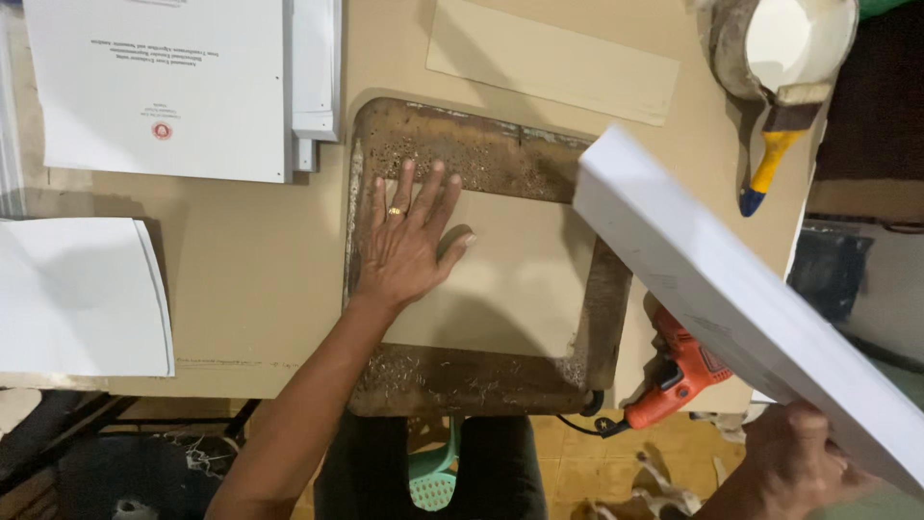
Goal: The person aligns a stack of paper with cardboard sheets in a frame and uses a drill to create holes through the stack.
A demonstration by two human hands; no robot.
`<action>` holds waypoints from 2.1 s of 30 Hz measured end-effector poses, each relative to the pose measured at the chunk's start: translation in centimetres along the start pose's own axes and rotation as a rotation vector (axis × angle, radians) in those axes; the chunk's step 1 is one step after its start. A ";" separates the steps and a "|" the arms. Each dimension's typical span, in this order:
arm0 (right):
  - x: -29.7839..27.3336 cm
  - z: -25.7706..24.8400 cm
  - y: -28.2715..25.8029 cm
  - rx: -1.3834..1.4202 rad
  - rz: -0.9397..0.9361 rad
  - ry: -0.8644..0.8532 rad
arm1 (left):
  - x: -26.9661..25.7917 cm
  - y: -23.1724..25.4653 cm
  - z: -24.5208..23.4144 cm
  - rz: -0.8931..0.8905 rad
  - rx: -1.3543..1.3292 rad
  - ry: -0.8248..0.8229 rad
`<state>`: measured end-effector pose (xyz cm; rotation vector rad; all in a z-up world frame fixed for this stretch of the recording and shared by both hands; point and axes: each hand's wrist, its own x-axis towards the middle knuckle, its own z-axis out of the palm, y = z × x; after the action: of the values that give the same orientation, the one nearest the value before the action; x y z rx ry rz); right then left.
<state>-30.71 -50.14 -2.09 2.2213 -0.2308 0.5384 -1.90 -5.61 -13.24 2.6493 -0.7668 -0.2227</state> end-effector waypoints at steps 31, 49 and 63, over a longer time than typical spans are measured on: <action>12.1 -10.0 -16.4 2.246 0.304 -0.147 | -7.8 7.7 -12.6 -0.167 -1.228 0.579; 8.1 1.3 -9.2 1.765 0.676 -1.151 | -8.4 9.2 -16.4 -0.241 -1.108 0.569; 12.1 -4.4 -13.5 2.459 0.741 -0.763 | -8.4 6.8 -15.6 -0.224 -1.044 0.399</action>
<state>-16.70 -37.87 -3.34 4.7136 -1.4172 -0.0261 -8.32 -1.56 4.10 1.6797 -0.1251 -0.0971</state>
